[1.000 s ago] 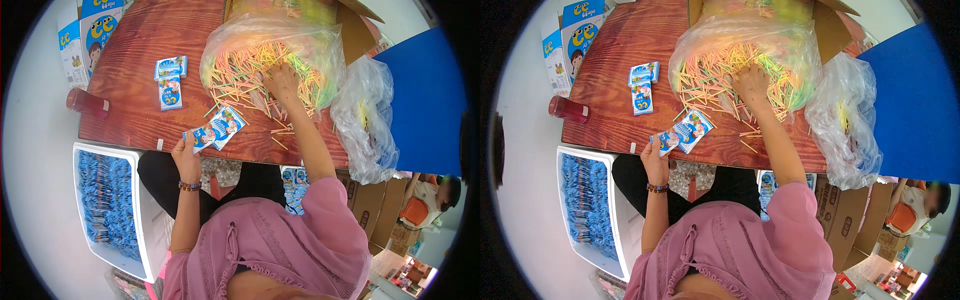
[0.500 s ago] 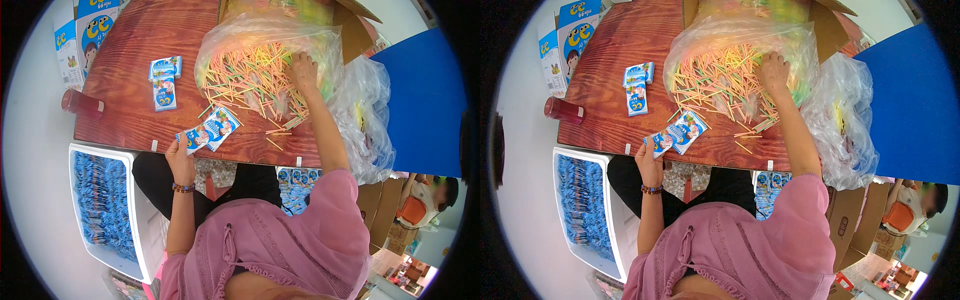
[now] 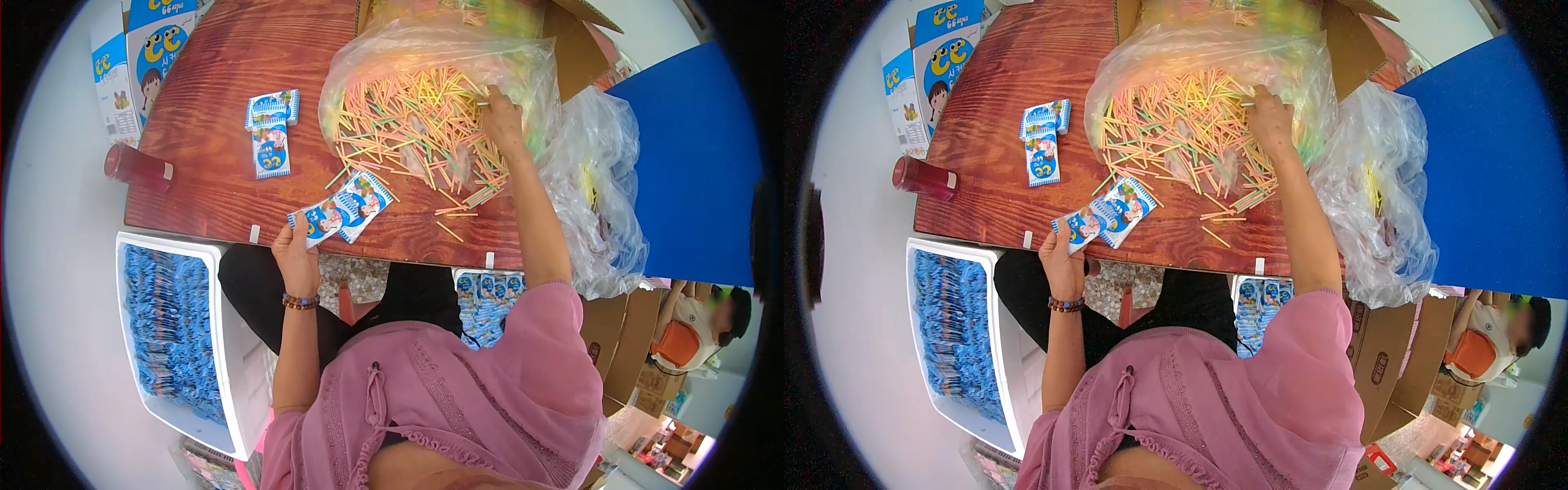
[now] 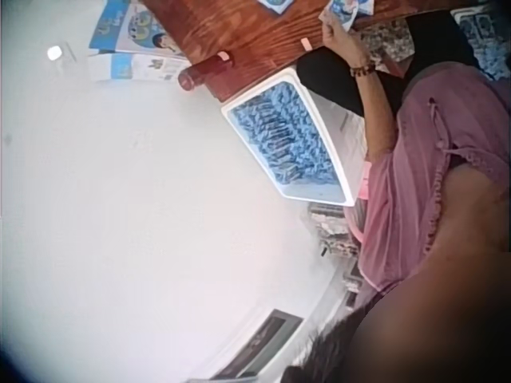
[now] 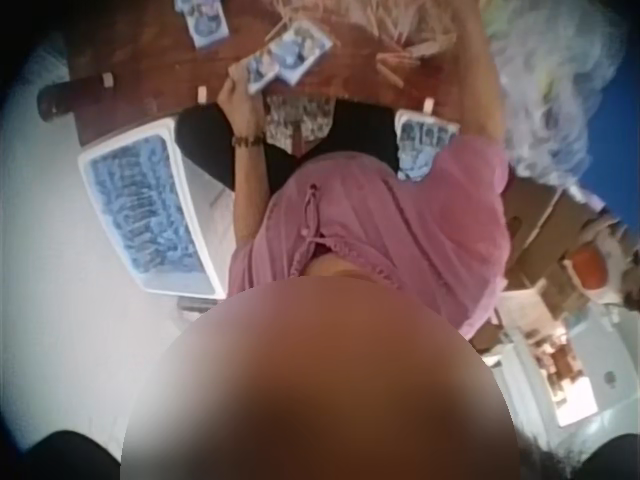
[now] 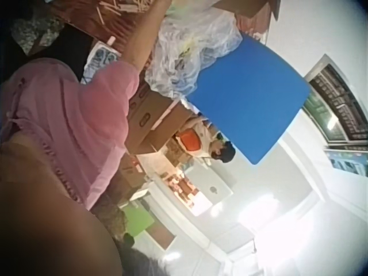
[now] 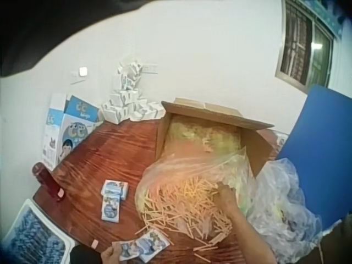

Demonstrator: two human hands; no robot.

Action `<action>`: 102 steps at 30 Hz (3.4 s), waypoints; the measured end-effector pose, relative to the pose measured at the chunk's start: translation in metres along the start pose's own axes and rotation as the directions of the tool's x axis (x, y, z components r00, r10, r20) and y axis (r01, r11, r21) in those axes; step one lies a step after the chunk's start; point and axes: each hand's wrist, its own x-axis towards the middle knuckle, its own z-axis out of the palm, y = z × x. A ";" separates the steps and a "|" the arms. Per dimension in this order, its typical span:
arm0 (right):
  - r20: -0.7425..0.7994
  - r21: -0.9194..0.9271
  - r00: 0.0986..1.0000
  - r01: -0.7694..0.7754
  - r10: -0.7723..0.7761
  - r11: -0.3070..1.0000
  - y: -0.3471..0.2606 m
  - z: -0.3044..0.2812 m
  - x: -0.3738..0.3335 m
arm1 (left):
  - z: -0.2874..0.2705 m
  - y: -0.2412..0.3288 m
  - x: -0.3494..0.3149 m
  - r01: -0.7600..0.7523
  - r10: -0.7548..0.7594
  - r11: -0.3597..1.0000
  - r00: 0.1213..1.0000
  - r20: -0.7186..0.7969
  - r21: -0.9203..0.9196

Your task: Organizing small blue packets and thin yellow sticks on a table in a workshop setting.

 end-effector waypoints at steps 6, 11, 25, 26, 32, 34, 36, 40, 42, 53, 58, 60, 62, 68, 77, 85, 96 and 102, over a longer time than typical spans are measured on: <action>-0.001 0.735 0.993 -0.080 0.119 0.673 -0.013 0.008 -0.015 | -0.001 0.000 0.000 -0.022 0.022 1.000 0.999 0.023 -0.009; 0.287 0.913 0.929 -0.339 0.234 0.227 -0.027 0.025 -0.022 | -0.002 -0.002 0.002 -0.008 0.008 1.000 0.999 0.035 -0.018; -0.006 0.507 0.995 0.086 -0.096 0.858 -0.064 0.053 -0.059 | 0.001 0.001 0.001 -0.019 0.019 1.000 1.000 0.000 0.004; -0.008 0.506 0.996 0.085 -0.094 0.858 -0.058 0.058 -0.058 | 0.003 0.001 0.000 -0.021 0.021 1.000 1.000 -0.016 0.005; -0.046 0.956 0.991 0.008 0.123 0.294 -0.079 0.016 -0.055 | 0.006 0.005 0.001 0.003 -0.001 0.999 1.000 0.025 -0.050; 0.062 0.997 0.990 -0.056 0.127 -0.048 -0.089 0.004 -0.057 | 0.021 0.008 0.001 0.010 -0.004 0.997 0.997 0.083 -0.073; 0.165 0.914 0.983 -0.121 0.083 -0.388 -0.103 -0.001 -0.062 | 0.043 0.011 0.000 0.021 -0.005 0.995 0.987 0.160 -0.099; 0.133 0.773 0.990 -0.073 0.049 -0.631 -0.153 -0.012 -0.083 | 0.056 0.000 0.008 0.111 -0.088 0.980 0.986 0.139 -0.165; 0.014 0.778 0.998 0.027 0.061 -0.628 -0.165 -0.014 -0.091 | 0.060 -0.005 0.008 0.127 -0.103 0.976 0.985 0.138 -0.179; 0.000 0.837 0.992 0.071 0.130 -0.543 -0.211 -0.022 -0.112 | 0.060 -0.001 0.005 0.138 -0.111 0.965 0.986 0.128 -0.225; -0.019 0.876 0.996 0.060 0.091 -0.478 -0.209 -0.015 -0.117 | 0.061 -0.002 0.003 0.133 -0.090 0.959 0.980 0.176 -0.251; 0.060 0.893 0.993 -0.009 0.099 -0.450 -0.213 -0.017 -0.125 | 0.059 -0.002 0.004 0.141 -0.100 0.954 0.982 0.162 -0.264; 0.135 0.904 0.984 -0.075 0.115 -0.420 -0.214 -0.015 -0.128 | 0.060 -0.002 0.004 0.124 -0.074 0.954 0.980 0.187 -0.272; 0.044 0.925 0.988 0.015 0.145 -0.379 -0.222 -0.011 -0.128 | 0.066 -0.003 0.007 0.093 -0.037 0.952 0.981 0.192 -0.292; 0.147 0.806 0.961 0.022 0.236 -0.591 -0.224 -0.014 -0.125 | 0.064 -0.010 0.010 0.087 -0.022 0.942 0.980 0.200 -0.325; 0.051 0.998 0.997 -0.054 -0.058 -0.042 -0.214 -0.009 -0.121 | 0.061 -0.014 0.020 0.069 0.005 0.943 0.975 0.222 -0.327; 0.045 0.998 0.947 -0.057 -0.317 -0.029 -0.207 -0.018 -0.091 | 0.064 -0.013 0.037 0.155 -0.009 0.857 0.958 0.285 -0.492; 0.066 0.960 0.972 0.000 -0.225 0.280 -0.212 -0.018 -0.107 | 0.066 -0.007 0.043 0.136 0.025 0.842 0.957 0.289 -0.522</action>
